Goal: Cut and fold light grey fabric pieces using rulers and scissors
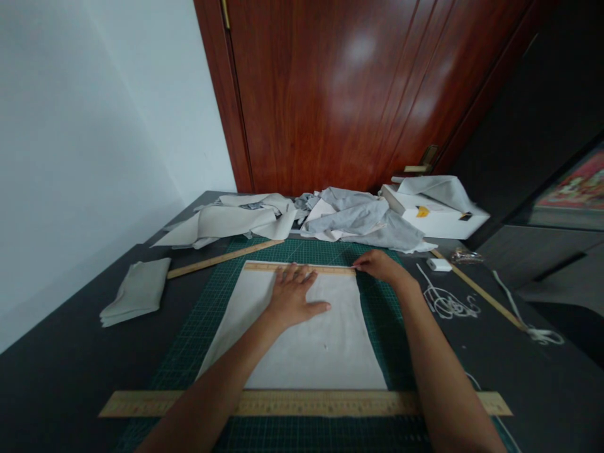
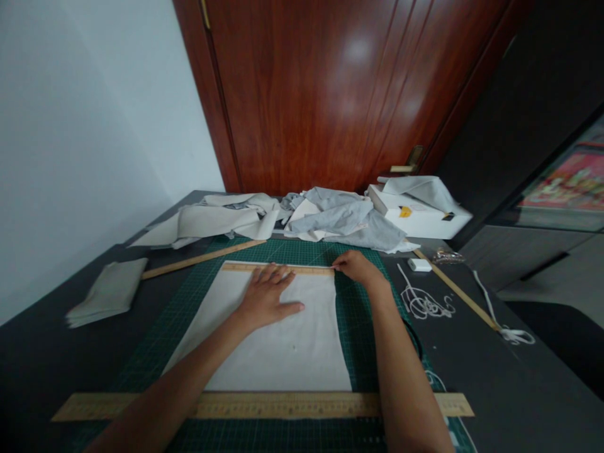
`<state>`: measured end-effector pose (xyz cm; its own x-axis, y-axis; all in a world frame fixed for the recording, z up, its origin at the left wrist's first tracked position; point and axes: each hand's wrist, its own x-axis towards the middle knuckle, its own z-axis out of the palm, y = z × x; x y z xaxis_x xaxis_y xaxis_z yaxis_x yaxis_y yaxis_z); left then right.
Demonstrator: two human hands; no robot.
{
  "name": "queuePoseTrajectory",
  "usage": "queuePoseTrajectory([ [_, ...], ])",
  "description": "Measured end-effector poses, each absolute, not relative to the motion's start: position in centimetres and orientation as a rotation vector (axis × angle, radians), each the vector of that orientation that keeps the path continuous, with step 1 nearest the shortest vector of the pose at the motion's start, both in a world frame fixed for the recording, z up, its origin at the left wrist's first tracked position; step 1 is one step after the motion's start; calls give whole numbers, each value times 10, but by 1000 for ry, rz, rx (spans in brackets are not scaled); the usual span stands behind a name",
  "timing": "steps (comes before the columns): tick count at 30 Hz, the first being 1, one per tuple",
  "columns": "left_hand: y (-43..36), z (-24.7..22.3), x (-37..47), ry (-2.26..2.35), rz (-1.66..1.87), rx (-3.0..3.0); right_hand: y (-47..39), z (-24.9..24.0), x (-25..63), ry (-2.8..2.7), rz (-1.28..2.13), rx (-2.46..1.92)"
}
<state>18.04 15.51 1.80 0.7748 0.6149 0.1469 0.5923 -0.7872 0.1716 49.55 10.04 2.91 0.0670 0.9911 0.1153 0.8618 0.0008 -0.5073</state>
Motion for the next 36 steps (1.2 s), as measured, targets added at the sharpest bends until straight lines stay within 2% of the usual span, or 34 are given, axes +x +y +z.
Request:
queuePoseTrajectory([
  [36, 156, 15, 180, 977, 306, 2863, 101, 37, 481, -1952, 207, -2030],
])
